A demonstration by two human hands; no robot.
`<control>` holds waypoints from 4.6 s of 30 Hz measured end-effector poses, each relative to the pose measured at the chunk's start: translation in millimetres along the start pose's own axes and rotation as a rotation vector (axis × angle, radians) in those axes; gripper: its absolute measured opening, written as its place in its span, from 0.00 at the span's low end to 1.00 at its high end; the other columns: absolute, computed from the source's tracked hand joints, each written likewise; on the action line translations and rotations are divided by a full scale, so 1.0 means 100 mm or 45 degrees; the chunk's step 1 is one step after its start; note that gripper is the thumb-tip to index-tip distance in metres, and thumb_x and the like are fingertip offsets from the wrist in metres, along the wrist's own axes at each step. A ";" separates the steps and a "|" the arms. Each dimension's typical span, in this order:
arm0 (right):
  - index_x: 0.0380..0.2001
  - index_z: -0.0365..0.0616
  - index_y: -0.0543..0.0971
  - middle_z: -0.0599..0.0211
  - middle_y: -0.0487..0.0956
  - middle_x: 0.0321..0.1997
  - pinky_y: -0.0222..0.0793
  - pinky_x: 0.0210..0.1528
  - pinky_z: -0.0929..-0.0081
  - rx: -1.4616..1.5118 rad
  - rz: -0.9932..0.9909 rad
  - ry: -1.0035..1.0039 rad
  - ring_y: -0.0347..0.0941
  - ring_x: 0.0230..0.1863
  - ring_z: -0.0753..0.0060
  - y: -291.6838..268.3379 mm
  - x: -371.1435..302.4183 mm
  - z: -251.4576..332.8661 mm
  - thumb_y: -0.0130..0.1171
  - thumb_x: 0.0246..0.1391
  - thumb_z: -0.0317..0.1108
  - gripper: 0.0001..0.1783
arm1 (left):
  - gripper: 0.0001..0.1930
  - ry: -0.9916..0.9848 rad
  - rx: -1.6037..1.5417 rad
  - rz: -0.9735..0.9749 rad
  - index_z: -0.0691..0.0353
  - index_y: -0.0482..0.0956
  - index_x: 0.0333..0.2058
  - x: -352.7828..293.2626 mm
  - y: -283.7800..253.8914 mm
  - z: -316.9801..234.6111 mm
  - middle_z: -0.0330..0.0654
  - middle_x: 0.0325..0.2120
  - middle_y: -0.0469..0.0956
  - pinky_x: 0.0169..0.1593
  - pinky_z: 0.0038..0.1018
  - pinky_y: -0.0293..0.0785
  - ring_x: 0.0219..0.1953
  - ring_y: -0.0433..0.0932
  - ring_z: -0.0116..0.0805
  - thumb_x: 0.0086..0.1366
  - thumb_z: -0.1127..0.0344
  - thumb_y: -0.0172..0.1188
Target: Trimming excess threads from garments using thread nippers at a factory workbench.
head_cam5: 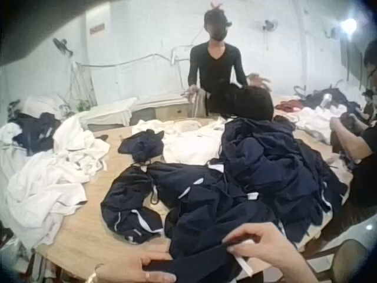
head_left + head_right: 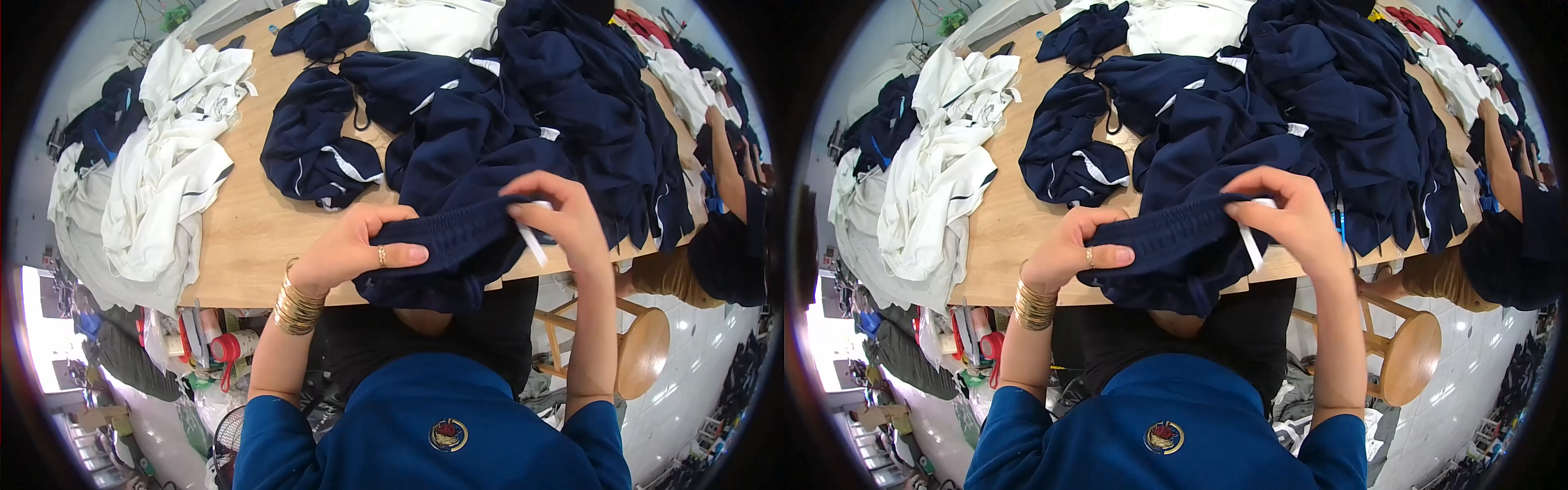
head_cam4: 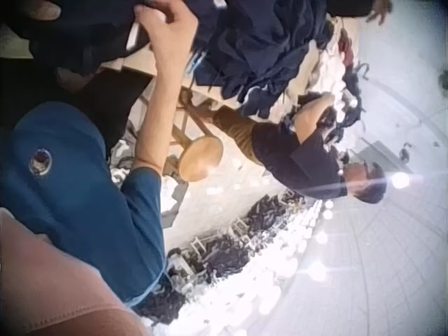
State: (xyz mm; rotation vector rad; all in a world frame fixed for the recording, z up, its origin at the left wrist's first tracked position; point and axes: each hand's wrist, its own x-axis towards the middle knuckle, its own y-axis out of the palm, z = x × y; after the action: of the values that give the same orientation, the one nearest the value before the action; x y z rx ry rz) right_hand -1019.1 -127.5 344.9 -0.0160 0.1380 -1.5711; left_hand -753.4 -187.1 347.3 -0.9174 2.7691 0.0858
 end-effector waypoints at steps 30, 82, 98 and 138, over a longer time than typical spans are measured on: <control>0.30 0.36 0.80 0.74 0.67 0.18 0.50 0.20 0.85 -0.165 -0.348 -0.490 0.59 0.18 0.87 0.44 -0.42 -0.02 0.65 0.45 0.25 0.07 | 0.21 0.665 0.196 -0.302 0.64 0.75 0.40 0.64 0.71 0.36 0.41 0.33 0.79 0.68 0.44 0.42 0.37 0.79 0.35 0.42 0.74 0.66; 0.30 0.35 0.77 0.59 0.75 0.24 0.67 0.30 0.74 -0.240 -0.421 -0.227 0.73 0.25 0.66 0.25 -0.24 -0.71 0.60 0.50 0.30 0.08 | 0.15 0.117 -0.529 -0.604 0.60 0.72 0.37 1.16 0.79 0.56 0.30 0.17 0.65 0.19 0.19 0.62 0.16 0.64 0.19 0.71 0.56 0.42; 0.34 0.45 0.74 0.60 0.69 0.49 0.70 0.45 0.68 -0.782 -0.358 -0.496 0.71 0.47 0.58 -0.08 -0.44 -1.32 0.55 0.52 0.29 0.05 | 0.11 0.507 0.859 -0.288 0.63 0.71 0.31 1.70 1.02 0.96 0.57 0.23 0.74 0.26 0.45 0.66 0.27 0.75 0.58 0.68 0.62 0.45; 0.26 0.40 0.76 0.64 0.77 0.18 0.70 0.25 0.71 -0.968 0.228 -0.234 0.76 0.21 0.67 -0.21 0.06 -0.96 0.46 0.55 0.37 0.13 | 0.02 0.442 0.449 -0.718 0.66 0.75 0.30 1.11 1.19 1.09 0.42 0.24 0.74 0.32 0.24 0.70 0.25 0.73 0.30 0.57 0.77 0.57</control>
State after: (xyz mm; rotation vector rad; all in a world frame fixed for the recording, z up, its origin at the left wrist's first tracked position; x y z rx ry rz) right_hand -1049.3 -125.7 250.9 -0.7208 0.5681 -1.2533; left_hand -890.2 -142.6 214.2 -1.6781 2.5527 -0.6847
